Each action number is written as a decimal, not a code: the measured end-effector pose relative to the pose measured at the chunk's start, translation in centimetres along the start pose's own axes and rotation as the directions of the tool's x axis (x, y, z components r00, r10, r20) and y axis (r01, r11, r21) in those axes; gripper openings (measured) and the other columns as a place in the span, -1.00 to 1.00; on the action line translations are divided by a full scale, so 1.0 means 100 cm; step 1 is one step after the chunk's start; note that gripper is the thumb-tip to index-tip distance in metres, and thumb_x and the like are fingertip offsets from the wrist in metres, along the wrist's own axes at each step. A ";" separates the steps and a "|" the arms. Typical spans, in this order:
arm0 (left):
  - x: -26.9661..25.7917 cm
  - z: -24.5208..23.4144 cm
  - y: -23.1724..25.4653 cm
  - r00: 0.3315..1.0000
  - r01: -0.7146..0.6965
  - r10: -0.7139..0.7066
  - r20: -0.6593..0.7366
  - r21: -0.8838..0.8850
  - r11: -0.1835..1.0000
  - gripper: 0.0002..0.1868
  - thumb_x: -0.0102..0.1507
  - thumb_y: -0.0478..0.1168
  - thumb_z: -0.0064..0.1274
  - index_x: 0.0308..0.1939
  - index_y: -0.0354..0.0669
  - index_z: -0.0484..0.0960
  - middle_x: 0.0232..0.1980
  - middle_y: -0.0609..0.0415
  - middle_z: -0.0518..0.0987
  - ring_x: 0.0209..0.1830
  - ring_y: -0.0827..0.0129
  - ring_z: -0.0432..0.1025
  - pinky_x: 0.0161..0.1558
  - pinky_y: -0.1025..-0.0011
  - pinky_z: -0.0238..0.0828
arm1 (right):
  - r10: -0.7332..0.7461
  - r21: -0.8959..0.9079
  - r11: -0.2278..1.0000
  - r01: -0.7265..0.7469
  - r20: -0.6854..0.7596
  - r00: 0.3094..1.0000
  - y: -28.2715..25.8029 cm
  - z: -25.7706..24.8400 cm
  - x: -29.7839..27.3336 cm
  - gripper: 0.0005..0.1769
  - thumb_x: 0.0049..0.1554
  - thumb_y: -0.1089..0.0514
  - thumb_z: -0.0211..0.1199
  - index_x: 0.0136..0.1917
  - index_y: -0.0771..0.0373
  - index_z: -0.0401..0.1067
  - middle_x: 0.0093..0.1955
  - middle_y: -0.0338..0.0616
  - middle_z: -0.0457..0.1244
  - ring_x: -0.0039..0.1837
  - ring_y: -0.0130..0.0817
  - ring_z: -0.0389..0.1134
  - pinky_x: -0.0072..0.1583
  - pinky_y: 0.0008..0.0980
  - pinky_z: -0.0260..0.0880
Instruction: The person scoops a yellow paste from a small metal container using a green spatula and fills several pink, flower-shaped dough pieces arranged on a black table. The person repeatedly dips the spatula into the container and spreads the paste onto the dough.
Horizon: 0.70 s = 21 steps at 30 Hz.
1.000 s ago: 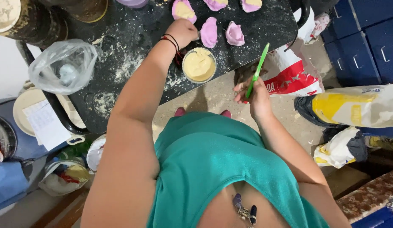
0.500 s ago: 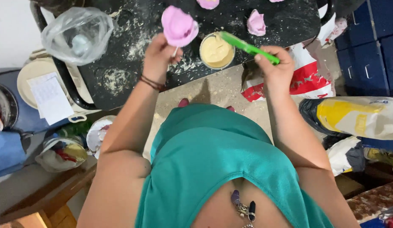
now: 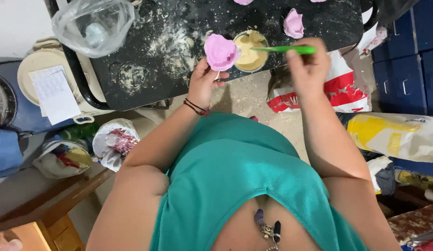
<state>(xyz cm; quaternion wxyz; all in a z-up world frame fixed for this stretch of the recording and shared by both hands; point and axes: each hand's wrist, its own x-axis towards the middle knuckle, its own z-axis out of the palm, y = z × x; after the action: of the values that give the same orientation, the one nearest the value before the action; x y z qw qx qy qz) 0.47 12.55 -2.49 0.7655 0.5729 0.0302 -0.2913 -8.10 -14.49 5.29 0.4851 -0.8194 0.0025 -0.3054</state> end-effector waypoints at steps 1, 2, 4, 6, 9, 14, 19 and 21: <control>-0.001 0.001 -0.003 1.000 -0.001 0.001 0.000 0.001 1.000 -0.54 0.37 -0.08 0.04 0.33 -0.10 0.44 0.12 0.01 0.63 -0.07 0.28 0.65 -0.20 0.43 0.69 | -0.001 0.001 1.000 0.001 -0.001 1.000 0.002 0.003 -0.002 -0.85 0.33 0.23 0.31 0.10 0.31 0.40 -0.03 -0.01 0.27 -0.01 -0.22 0.29 0.03 -0.26 0.28; -0.003 0.002 -0.006 1.000 0.020 -0.020 0.012 -0.031 0.999 -0.50 0.34 -0.05 0.08 0.34 -0.07 0.45 0.17 0.02 0.63 0.02 0.22 0.65 -0.11 0.36 0.70 | -0.011 -0.059 0.998 0.015 0.062 0.998 0.005 0.005 -0.003 -0.85 0.34 0.22 0.33 0.10 0.33 0.43 -0.02 -0.02 0.32 0.00 -0.21 0.33 0.05 -0.24 0.32; -0.006 0.005 -0.005 0.999 0.041 -0.040 0.021 -0.061 0.997 -0.46 0.31 -0.02 0.12 0.35 -0.04 0.46 0.23 0.02 0.64 0.12 0.16 0.65 -0.03 0.29 0.71 | -0.018 -0.115 0.993 0.033 0.126 0.992 0.010 0.010 -0.002 -0.85 0.35 0.22 0.34 0.10 0.34 0.46 -0.02 -0.03 0.36 0.01 -0.19 0.37 0.07 -0.22 0.37; -0.008 0.010 0.001 0.994 0.110 -0.110 0.012 -0.147 0.983 -0.42 0.30 -0.03 0.12 0.39 -0.01 0.40 0.26 0.00 0.63 0.12 0.08 0.65 0.12 0.12 0.66 | -0.196 -0.215 0.948 0.235 0.188 0.962 0.015 0.011 0.003 -0.75 0.42 0.14 0.26 0.13 0.44 0.49 0.03 0.14 0.39 0.06 0.02 0.44 0.10 -0.09 0.44; -0.006 0.011 0.000 0.989 0.146 -0.142 0.037 -0.214 0.966 -0.42 0.31 -0.06 0.11 0.41 0.01 0.37 0.37 -0.01 0.54 0.15 -0.06 0.63 0.16 -0.01 0.63 | -0.245 -0.179 0.939 0.294 0.254 0.936 0.033 0.011 0.003 -0.64 0.37 0.25 0.35 0.40 0.31 0.45 0.25 0.14 0.41 0.15 -0.01 0.48 0.24 -0.02 0.50; 0.003 0.012 -0.009 0.981 0.188 -0.154 0.121 -0.363 0.913 -0.33 0.33 -0.15 0.08 0.52 0.06 0.22 0.54 -0.03 0.34 0.30 -0.25 0.50 0.25 -0.22 0.49 | -0.114 -0.116 0.980 0.164 0.350 0.930 0.031 0.007 -0.002 -0.80 0.41 0.17 0.22 0.20 0.30 0.55 0.07 0.03 0.42 0.04 -0.09 0.43 0.13 -0.11 0.39; 0.002 0.012 -0.013 0.988 0.077 -0.021 0.151 -0.377 0.923 -0.56 0.51 -0.20 -0.08 0.48 0.03 0.27 0.49 -0.09 0.26 0.37 -0.57 0.28 0.28 -0.51 0.11 | 0.006 0.048 0.999 -0.018 0.223 0.975 0.044 0.018 -0.026 -0.82 0.30 0.26 0.30 0.14 0.31 0.61 -0.04 0.14 0.40 -0.09 0.00 0.38 0.01 -0.09 0.32; 0.006 0.010 -0.015 0.992 0.072 -0.024 0.127 -0.388 0.919 -0.48 0.50 -0.17 -0.02 0.53 0.04 0.24 0.56 -0.10 0.21 0.35 -0.56 0.34 0.29 -0.48 0.17 | 0.306 0.244 0.911 -0.331 0.135 0.942 0.045 0.027 -0.038 -0.83 0.35 0.30 0.20 0.17 0.34 0.55 -0.22 0.04 0.36 -0.19 -0.30 0.37 -0.10 -0.33 0.46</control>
<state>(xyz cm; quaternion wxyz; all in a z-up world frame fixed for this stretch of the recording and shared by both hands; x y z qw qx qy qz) -0.09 11.15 -3.70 0.8577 0.3888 0.0558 -0.3318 -8.53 -13.61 -1.09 0.6325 -0.7497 0.0729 -0.1807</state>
